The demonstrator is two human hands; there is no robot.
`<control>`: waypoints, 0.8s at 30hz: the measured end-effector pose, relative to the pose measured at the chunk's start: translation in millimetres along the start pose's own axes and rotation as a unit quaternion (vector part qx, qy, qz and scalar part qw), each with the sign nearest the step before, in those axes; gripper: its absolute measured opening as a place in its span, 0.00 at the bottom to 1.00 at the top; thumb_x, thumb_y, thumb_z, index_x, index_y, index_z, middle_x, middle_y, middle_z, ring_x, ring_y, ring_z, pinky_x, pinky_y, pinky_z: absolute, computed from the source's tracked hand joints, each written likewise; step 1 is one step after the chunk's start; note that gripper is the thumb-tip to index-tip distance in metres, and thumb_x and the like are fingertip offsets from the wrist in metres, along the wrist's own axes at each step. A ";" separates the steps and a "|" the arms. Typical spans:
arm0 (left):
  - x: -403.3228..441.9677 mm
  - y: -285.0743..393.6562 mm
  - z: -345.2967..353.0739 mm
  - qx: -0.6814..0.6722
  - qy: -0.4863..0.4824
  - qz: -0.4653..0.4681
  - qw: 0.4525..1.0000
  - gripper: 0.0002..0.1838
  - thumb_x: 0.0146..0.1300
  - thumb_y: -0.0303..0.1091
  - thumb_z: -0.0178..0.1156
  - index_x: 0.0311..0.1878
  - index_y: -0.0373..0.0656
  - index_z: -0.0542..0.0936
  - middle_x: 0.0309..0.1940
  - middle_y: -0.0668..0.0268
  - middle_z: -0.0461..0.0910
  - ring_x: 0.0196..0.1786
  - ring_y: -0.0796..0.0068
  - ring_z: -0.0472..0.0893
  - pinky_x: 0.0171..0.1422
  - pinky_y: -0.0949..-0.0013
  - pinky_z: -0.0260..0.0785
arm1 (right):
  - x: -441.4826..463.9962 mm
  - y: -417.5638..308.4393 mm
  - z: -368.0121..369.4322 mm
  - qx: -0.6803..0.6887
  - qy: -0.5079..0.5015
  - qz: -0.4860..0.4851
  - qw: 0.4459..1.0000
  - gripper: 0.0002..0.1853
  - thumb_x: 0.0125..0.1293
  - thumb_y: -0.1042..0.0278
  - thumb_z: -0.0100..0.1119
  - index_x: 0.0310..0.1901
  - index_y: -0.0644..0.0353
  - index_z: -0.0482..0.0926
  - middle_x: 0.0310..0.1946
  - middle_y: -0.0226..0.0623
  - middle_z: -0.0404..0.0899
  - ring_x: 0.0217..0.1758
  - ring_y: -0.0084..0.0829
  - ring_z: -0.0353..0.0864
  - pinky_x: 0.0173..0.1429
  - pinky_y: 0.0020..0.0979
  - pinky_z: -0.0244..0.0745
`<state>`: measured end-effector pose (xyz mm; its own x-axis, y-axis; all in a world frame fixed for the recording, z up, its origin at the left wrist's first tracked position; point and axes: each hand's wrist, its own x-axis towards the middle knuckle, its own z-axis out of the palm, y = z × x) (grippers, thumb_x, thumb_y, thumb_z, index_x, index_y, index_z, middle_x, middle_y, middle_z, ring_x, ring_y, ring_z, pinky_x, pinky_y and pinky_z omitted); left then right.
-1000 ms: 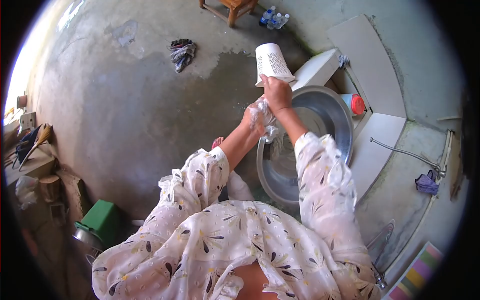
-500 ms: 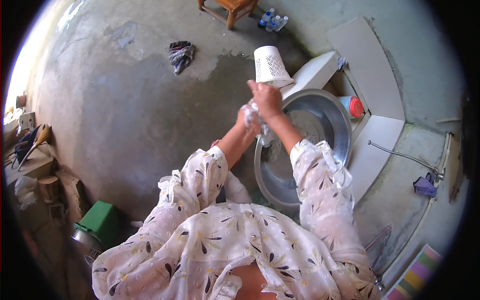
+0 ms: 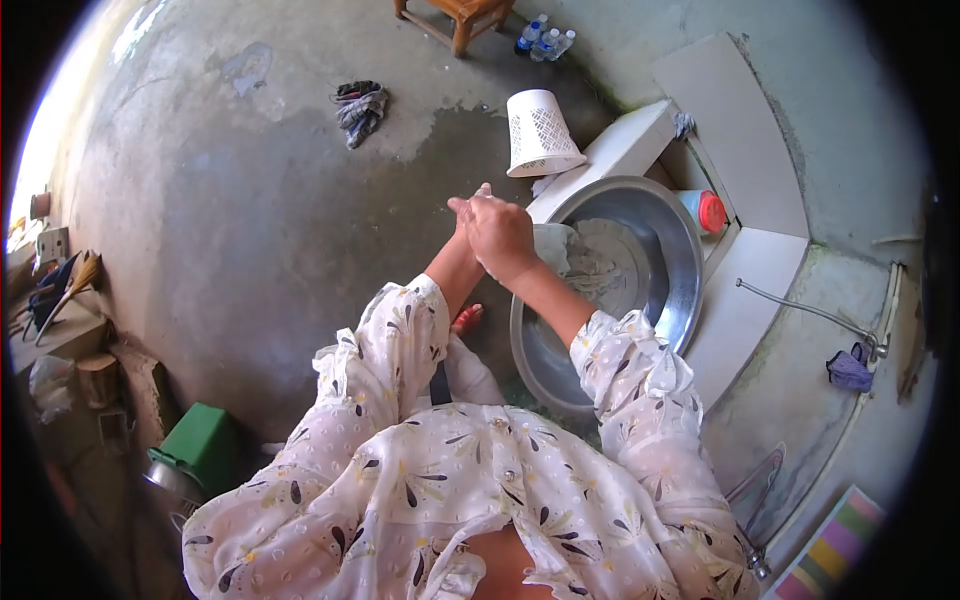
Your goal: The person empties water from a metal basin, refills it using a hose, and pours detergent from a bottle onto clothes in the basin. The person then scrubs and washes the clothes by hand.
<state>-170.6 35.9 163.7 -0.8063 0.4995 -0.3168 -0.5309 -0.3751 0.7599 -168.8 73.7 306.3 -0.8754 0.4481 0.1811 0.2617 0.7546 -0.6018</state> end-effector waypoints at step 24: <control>13.2 114.0 8.6 0.000 -0.123 -0.385 0.915 0.24 0.64 0.53 0.55 0.47 0.37 0.77 0.38 0.62 0.80 0.42 0.70 0.79 0.50 0.67 0.71 | 60.4 100.5 -25.3 0.373 -0.011 0.314 0.873 0.20 0.58 0.52 0.64 0.27 0.65 0.79 0.23 0.29 0.77 0.26 0.19 0.72 0.31 0.23 0.66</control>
<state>-239.5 6.4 251.1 -0.1103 0.7766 -0.6203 -0.9164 0.1621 0.3660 -185.1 188.8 276.4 -0.6645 0.6450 -0.3774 0.3628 -0.1630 -0.9175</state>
